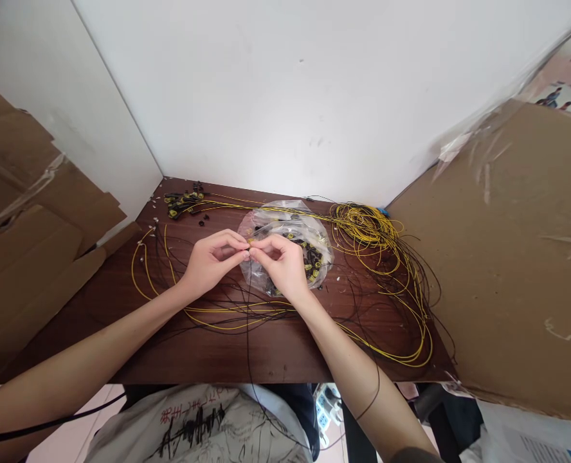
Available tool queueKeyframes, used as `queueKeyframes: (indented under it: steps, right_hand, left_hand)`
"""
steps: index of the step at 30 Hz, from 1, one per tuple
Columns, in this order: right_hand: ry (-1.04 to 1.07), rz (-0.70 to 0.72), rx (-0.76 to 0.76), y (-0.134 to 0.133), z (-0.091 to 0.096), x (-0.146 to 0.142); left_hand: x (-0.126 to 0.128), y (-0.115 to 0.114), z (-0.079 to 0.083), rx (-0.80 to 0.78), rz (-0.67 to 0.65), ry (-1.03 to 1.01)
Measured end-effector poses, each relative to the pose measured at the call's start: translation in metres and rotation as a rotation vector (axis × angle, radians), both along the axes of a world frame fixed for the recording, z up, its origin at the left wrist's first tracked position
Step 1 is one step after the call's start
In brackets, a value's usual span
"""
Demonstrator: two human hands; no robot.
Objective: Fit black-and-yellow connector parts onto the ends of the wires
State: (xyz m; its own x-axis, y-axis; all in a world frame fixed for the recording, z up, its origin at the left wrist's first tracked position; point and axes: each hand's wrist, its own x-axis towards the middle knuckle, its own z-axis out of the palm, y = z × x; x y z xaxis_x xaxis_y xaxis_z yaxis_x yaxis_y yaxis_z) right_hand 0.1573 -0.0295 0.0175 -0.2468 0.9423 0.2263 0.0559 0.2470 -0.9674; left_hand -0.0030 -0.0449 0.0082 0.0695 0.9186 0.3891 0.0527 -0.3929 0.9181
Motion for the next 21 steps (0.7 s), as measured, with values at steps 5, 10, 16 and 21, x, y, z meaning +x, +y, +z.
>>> queueKeyframes:
  steps: [5, 10, 16, 21]
  right_hand:
    - [0.072, 0.060, -0.054, -0.0010, 0.0060, -0.0019]
    - [0.017, 0.060, -0.060, 0.0001, 0.0036, -0.0017]
    - [-0.103, 0.153, -0.071, -0.0001, 0.0048, -0.0007]
    - [-0.107, 0.257, -0.054, -0.0024, 0.0083, -0.0013]
  left_hand:
    - [0.0018, -0.0010, 0.0032, -0.015, 0.011, 0.047]
    - [0.0005, -0.0032, 0.0080, 0.051, 0.006, 0.174]
    - [-0.0028, -0.0014, 0.0100, 0.139, 0.041, 0.216]
    - [-0.0022, -0.0007, 0.0086, 0.160, 0.016, 0.198]
